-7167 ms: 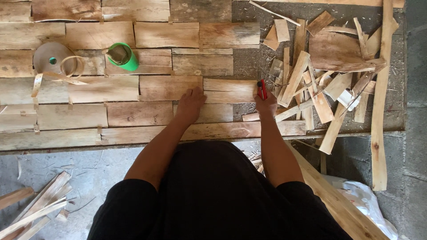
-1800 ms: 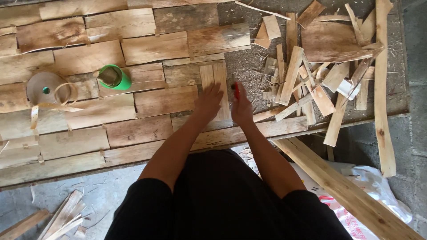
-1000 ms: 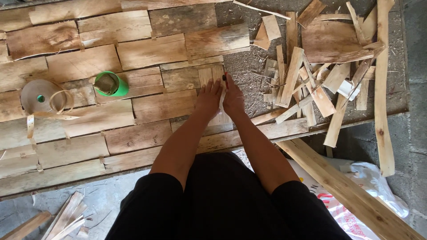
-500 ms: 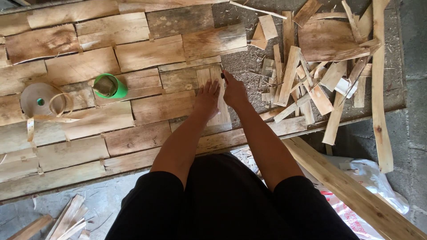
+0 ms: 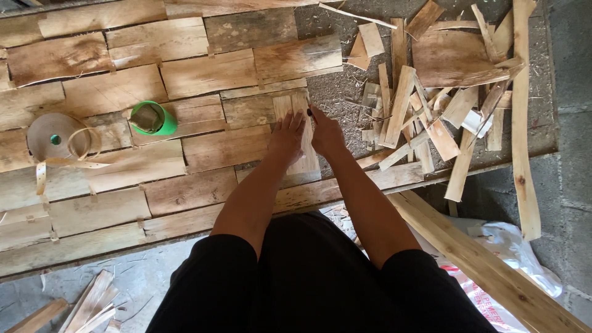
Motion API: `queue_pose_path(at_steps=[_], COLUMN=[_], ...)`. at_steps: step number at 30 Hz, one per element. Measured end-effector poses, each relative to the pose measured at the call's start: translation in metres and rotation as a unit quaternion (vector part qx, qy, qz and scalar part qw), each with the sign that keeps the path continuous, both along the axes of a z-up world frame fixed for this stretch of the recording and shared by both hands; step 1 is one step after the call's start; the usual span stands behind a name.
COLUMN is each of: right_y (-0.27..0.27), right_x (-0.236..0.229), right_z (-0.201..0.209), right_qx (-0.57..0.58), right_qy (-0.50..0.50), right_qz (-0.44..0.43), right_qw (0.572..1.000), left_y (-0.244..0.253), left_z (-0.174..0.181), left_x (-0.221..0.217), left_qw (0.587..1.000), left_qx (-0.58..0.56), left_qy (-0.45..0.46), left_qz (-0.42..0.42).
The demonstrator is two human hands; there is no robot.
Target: Cutting and fitting wood bark strips onto a flat surface to create a decorative tiled panel.
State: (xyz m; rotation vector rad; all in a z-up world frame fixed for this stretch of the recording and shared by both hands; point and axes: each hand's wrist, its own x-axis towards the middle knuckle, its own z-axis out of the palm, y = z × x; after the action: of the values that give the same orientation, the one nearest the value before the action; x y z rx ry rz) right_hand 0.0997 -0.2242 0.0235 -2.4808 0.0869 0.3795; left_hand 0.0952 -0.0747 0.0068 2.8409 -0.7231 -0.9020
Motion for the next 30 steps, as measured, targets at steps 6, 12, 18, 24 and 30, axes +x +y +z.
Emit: queue_pose_path(at_steps=[6, 12, 18, 24, 30], right_y=[-0.009, -0.007, -0.002, -0.006, -0.008], right_x=[-0.018, -0.027, -0.036, -0.055, -0.075], right_z=[-0.009, 0.003, 0.028, 0.025, 0.039], right_qx=[0.020, -0.038, -0.058, -0.063, -0.026], right_qy=[-0.034, 0.034, 0.091, 0.091, 0.064], right_qz=[0.017, 0.000, -0.007, 0.000, 0.005], right_qw=[0.999, 0.999, 0.994, 0.994, 0.998], left_y=[0.000, 0.002, -0.001, 0.000, -0.001], left_z=[-0.009, -0.020, -0.032, -0.018, -0.007], left_x=[0.002, -0.005, 0.000, -0.002, -0.002], left_qw=[1.000, 0.998, 0.997, 0.999, 1.000], left_qx=[-0.011, -0.048, -0.049, -0.033, -0.016], left_qy=[-0.019, -0.045, -0.048, -0.040, -0.021], left_qz=[0.002, 0.021, 0.020, 0.016, 0.013])
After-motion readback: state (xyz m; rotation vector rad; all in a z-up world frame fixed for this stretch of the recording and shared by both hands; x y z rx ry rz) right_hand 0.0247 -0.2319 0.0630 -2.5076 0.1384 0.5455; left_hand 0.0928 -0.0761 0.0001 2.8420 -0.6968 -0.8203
